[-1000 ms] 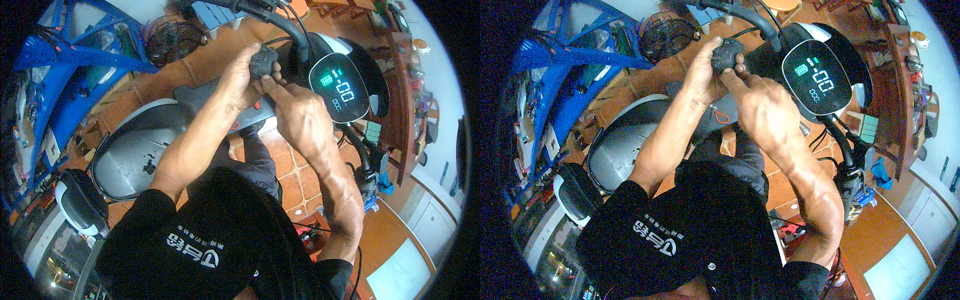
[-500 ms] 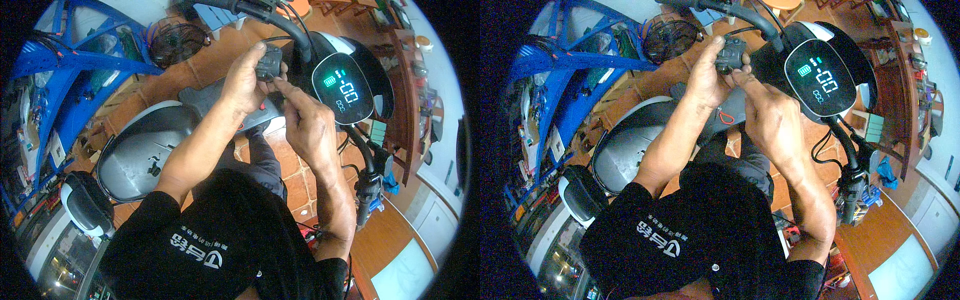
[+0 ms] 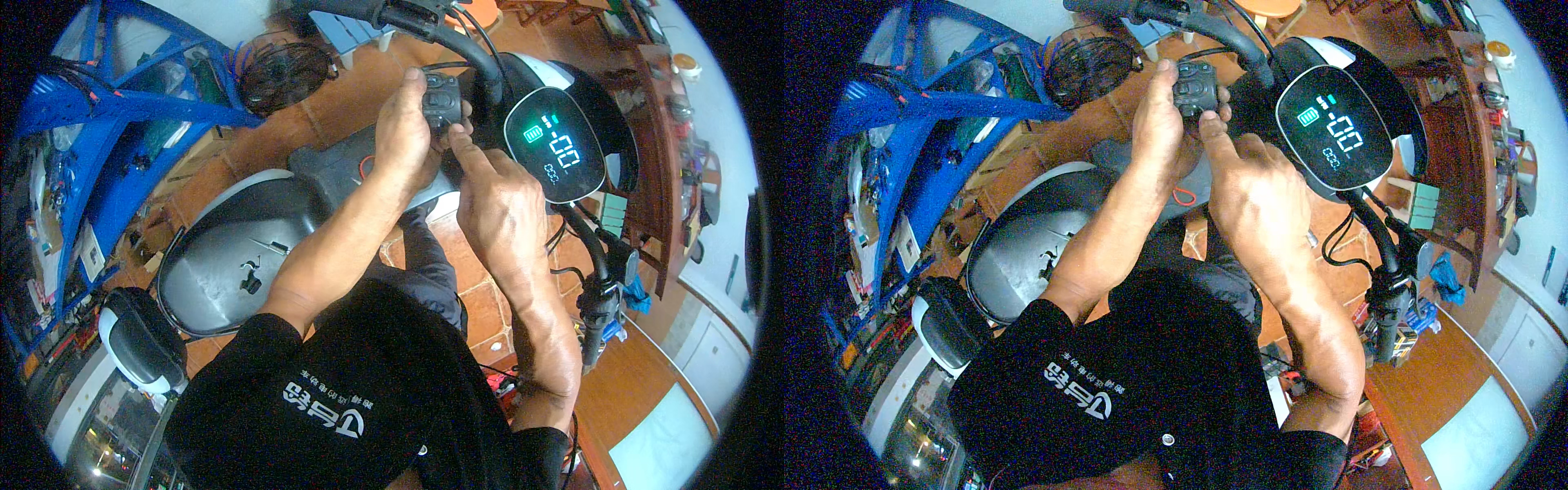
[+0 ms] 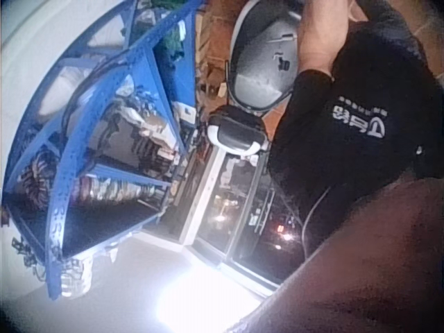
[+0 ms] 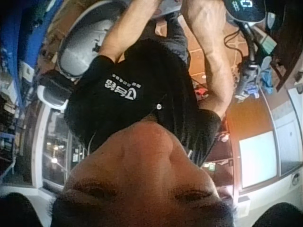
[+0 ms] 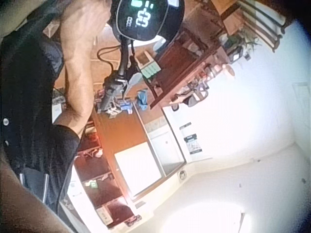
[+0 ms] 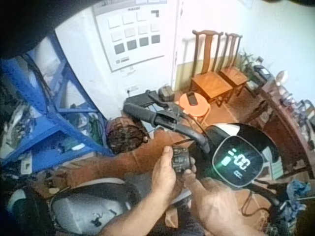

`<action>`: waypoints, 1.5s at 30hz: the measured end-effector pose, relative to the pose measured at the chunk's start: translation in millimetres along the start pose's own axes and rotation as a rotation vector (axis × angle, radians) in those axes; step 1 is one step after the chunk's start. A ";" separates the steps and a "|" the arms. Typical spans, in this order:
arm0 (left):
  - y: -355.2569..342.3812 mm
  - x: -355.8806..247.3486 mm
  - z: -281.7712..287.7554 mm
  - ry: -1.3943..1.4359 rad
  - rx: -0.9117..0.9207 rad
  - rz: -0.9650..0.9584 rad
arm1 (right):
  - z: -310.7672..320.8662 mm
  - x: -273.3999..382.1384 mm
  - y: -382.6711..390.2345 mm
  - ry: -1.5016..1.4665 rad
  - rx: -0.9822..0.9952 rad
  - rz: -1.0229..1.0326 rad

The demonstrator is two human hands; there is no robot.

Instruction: The person uses a screwdriver to adjust wires inside a small black electrical component attached to an electric scooter's handlebar. They repeatedly loosen and tighten screws while manipulating the internal wiring.

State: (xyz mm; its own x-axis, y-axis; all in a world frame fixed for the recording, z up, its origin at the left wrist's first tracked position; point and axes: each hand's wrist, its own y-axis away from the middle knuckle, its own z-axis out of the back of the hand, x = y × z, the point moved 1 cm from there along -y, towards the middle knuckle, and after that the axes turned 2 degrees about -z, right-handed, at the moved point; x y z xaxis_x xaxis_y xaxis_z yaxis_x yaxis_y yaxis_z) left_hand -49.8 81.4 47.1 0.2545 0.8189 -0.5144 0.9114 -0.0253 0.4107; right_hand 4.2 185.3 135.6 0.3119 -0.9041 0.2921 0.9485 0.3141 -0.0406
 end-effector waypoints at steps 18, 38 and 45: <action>-5.4 0.6 15.9 0.008 0.075 0.044 | -1.3 -33.4 -23.7 -0.432 0.141 0.050; 1.1 3.0 -4.4 -0.002 0.036 -0.041 | -10.0 -1.1 -1.0 0.173 -0.030 0.065; -7.6 4.4 12.3 -0.063 0.069 -0.029 | -8.1 -29.5 -22.2 -0.260 0.115 0.116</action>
State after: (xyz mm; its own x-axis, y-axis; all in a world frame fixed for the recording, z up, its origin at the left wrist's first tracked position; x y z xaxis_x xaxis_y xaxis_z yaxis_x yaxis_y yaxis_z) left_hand -51.6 78.0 32.4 0.2453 0.7822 -0.5728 0.9383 -0.0429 0.3432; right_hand -25.7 202.7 120.2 0.3789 -0.7603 0.5276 0.8904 0.4549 0.0160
